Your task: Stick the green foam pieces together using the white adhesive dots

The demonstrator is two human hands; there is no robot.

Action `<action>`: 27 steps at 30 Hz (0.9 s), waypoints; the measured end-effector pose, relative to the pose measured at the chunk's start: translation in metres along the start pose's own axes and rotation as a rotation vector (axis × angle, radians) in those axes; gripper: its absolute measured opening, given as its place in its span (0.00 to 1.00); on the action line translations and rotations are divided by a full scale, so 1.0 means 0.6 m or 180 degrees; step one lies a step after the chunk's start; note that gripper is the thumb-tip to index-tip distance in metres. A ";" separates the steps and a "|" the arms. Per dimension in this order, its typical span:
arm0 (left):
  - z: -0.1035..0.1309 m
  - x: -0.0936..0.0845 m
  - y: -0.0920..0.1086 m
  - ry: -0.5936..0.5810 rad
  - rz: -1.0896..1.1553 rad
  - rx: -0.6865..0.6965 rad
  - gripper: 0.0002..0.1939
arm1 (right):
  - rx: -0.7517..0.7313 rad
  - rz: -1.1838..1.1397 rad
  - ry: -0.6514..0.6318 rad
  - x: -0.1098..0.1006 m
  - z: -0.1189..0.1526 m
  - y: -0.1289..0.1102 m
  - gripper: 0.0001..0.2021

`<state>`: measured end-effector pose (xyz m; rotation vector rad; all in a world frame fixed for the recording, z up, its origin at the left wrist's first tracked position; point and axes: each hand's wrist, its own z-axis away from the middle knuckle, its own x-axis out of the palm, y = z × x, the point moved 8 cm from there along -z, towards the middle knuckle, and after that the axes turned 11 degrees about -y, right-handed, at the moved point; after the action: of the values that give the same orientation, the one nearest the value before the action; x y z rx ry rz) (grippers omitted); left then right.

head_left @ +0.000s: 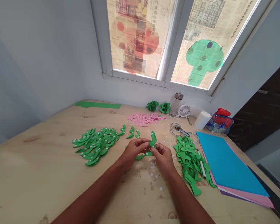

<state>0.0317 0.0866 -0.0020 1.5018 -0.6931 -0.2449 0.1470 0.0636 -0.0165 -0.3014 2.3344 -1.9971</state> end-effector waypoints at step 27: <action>0.007 -0.006 0.015 0.0444 -0.0076 0.0313 0.12 | -0.0273 0.1461 0.0315 0.001 0.009 -0.034 0.07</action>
<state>0.0240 0.0858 0.0052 1.6053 -0.5829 -0.1242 0.1498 0.0555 0.0029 0.3122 2.2791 -1.7260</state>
